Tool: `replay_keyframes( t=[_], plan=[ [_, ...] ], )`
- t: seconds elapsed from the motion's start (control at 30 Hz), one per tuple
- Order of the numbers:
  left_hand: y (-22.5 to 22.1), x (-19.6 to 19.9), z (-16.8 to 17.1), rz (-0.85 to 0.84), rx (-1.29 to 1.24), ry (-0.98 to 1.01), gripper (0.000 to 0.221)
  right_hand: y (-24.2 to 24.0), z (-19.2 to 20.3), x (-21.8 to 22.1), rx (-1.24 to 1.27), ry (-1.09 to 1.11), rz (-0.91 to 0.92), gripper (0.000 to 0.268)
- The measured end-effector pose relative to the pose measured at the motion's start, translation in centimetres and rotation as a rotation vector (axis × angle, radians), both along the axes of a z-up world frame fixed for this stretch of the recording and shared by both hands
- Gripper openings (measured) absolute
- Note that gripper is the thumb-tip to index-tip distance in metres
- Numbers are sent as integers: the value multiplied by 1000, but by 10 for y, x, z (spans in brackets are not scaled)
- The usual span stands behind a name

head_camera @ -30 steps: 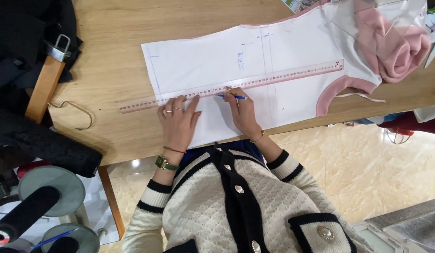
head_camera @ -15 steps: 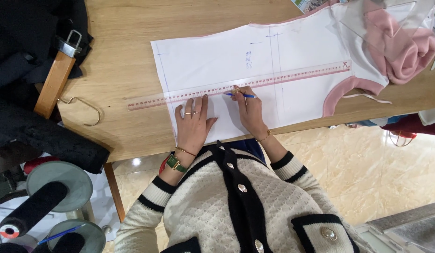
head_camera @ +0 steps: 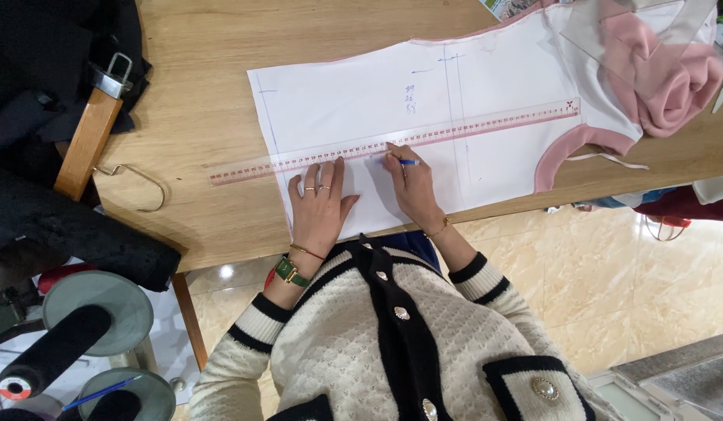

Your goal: Measuring and drawing lines on a paper pattern for a garment using a ruler and a pen.

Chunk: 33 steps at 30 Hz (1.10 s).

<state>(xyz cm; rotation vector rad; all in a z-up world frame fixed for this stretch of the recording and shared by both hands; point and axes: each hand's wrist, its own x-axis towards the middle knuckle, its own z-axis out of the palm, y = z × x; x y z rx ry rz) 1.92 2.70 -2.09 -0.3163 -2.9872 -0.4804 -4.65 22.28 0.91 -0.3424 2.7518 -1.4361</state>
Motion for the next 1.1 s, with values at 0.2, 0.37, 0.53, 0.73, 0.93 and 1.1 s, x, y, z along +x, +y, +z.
replay_keyframes(
  t=[0.2,0.37,0.53,0.73,0.93,1.1],
  plan=[
    [-3,-4,4,0,30,-17,55,18,11,19,-196,-5,-118,27],
    [5,-26,5,50,69,-47,42,40,13,35,-229,70,-137,33],
    [33,-56,-19,75,66,55,41,46,17,43,-278,54,-90,38],
    [72,-76,-10,84,116,117,54,92,25,14,-146,137,1,37],
    [99,-85,4,69,238,46,50,142,42,-5,-117,148,-62,21],
    [127,-90,10,118,221,86,60,184,24,-13,-140,99,-59,19]
  ],
)
